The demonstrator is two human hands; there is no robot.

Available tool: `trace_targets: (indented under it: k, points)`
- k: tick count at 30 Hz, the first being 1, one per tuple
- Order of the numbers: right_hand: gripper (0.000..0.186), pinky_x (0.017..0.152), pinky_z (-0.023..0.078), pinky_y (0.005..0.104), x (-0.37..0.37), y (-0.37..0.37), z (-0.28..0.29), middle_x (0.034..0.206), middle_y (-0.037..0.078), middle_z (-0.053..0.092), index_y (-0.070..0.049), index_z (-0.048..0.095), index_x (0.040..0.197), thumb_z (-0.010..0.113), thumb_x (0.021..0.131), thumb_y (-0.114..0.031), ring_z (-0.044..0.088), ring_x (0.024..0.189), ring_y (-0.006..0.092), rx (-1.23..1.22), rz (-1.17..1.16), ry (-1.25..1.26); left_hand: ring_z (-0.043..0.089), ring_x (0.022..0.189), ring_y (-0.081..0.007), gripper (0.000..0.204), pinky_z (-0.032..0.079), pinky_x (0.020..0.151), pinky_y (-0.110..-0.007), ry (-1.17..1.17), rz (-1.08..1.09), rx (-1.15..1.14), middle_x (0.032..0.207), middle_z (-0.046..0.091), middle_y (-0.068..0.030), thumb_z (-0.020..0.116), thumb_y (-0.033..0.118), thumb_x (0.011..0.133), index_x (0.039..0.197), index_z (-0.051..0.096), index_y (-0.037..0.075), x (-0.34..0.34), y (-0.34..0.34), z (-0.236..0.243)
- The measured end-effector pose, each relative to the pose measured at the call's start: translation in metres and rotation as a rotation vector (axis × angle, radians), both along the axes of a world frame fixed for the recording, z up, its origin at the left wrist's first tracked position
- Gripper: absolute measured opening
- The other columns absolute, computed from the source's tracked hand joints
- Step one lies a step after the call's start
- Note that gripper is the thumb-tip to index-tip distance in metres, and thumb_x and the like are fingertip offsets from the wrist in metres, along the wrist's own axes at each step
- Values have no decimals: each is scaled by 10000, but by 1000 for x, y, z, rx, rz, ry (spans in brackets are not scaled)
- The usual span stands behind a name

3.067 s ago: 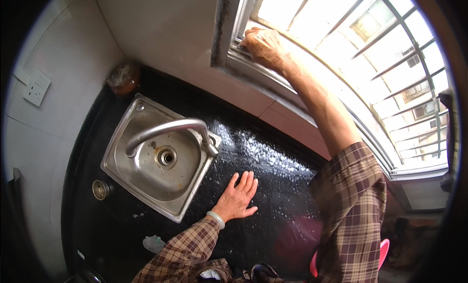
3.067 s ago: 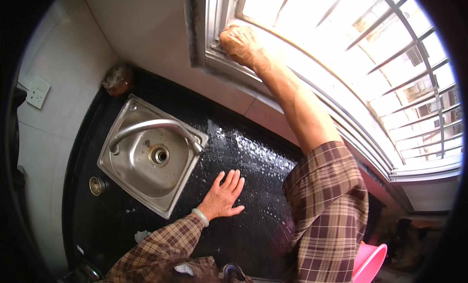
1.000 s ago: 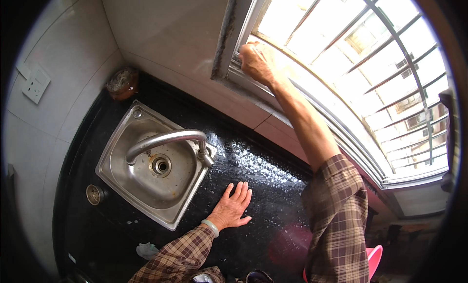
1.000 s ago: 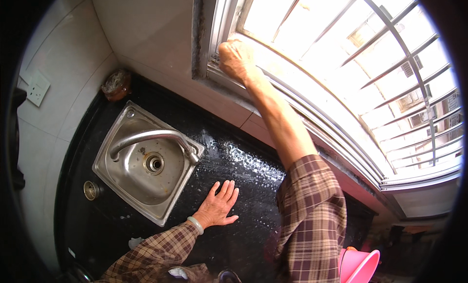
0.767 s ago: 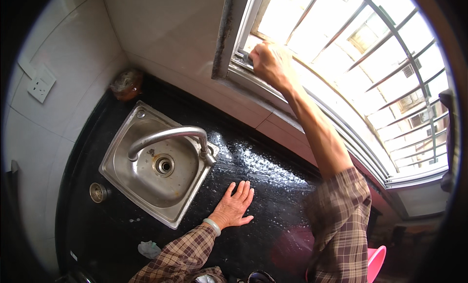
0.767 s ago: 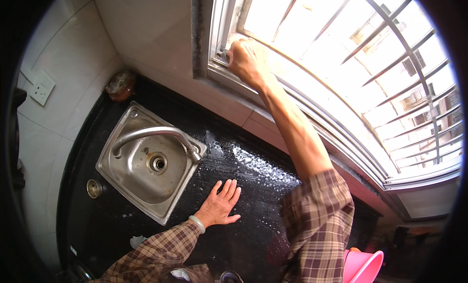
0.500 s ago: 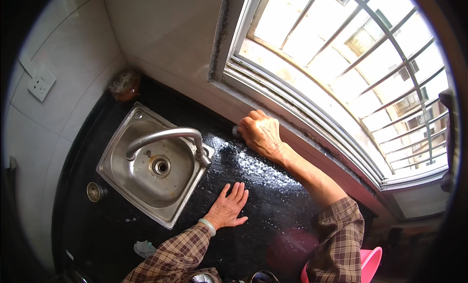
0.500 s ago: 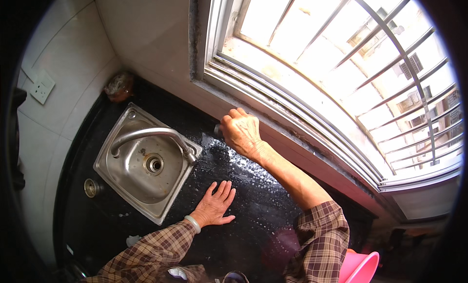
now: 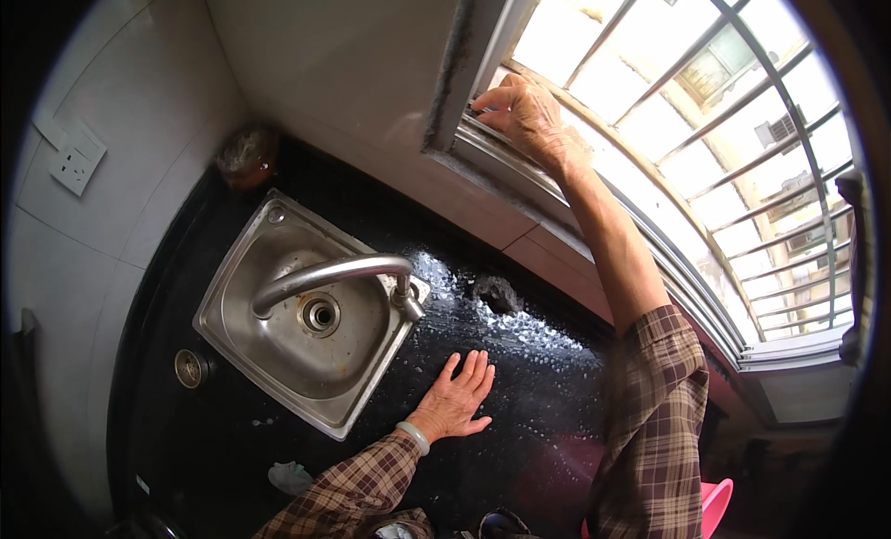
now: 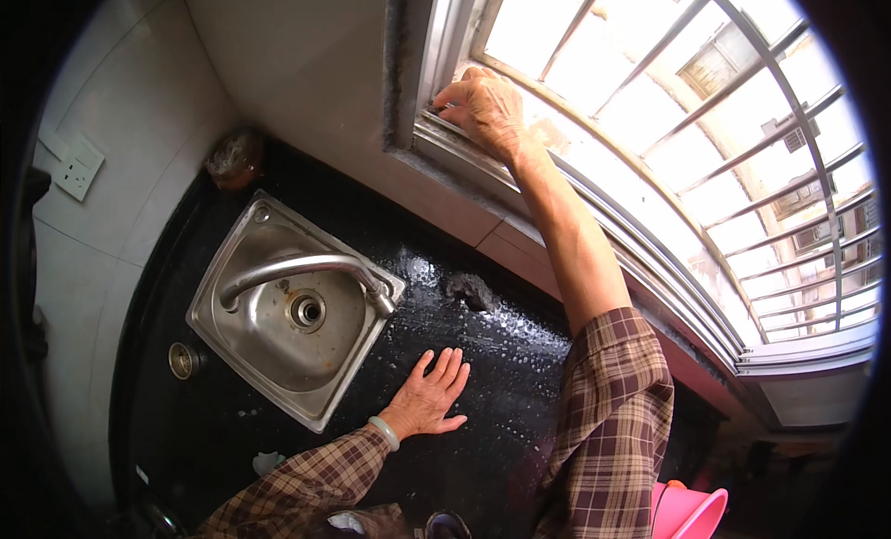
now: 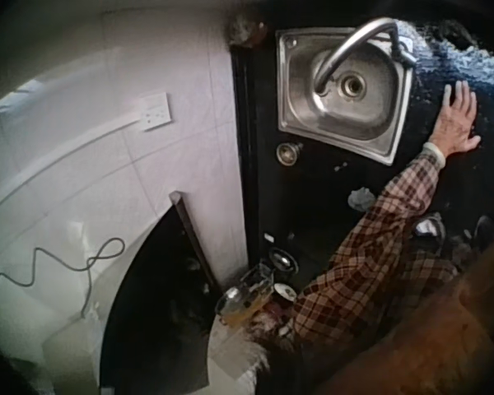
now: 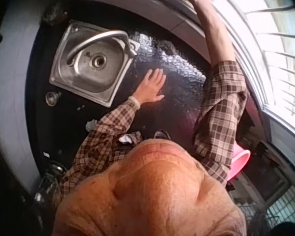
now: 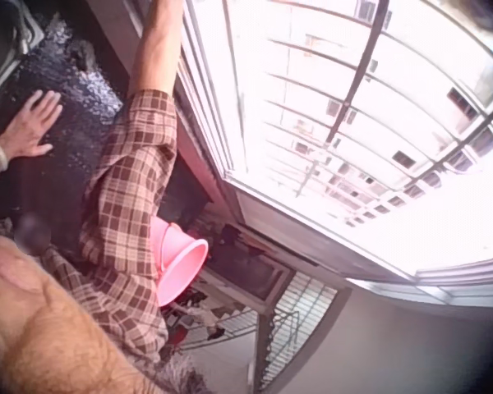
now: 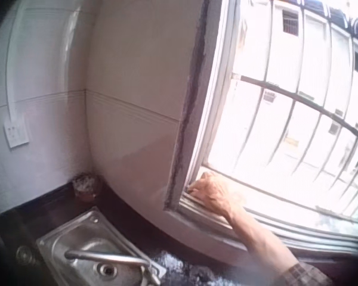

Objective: The person scrubs a window sill and countertop with a sponge, repeatedly dipping it into a pink bucket. They wipe the sill and counter, then rinse the sponge and continue scrubbing. The person pours water from the bucket onto the counter and continues cleaning.

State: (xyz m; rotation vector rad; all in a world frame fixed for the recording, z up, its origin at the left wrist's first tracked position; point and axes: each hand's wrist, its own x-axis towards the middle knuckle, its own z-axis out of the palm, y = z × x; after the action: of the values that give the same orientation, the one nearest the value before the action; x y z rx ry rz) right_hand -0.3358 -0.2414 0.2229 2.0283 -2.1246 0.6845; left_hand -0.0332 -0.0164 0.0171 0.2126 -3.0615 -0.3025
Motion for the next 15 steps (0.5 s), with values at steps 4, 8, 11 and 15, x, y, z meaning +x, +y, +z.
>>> trace_targets:
  k: [4,8,11,15]
  points:
    - [111,821,498,387,-2,-12,-7,835,45,683,-181,850,910,835,813,-233,659,899,241,-49,40,85,319,1506,-383,934,219,1239,-587,-1,4,3,1611,364,-248,500,701,939,1543,414,-6,1,0,0]
    - [113,749,540,383,-2,-12,-10,823,52,688,-128,831,916,838,838,-210,672,852,241,-112,73,260,309,1511,-386,942,215,1239,-592,15,1,17,1610,363,-249,517,699,927,1543,416,-6,2,-1,-1]
    - [132,813,527,414,1,-13,-11,867,87,723,-131,837,910,765,883,-239,692,904,267,-99,73,236,305,1514,-387,941,213,1240,-594,24,4,46,1610,362,-249,532,692,921,1542,418,-5,2,0,-4]
    - [140,788,554,435,6,-22,-11,901,125,736,-69,809,855,698,905,-138,706,905,300,-31,33,202,302,1515,-389,946,206,1245,-592,15,8,52,1613,355,-249,550,685,915,1542,412,-9,1,1,-3]
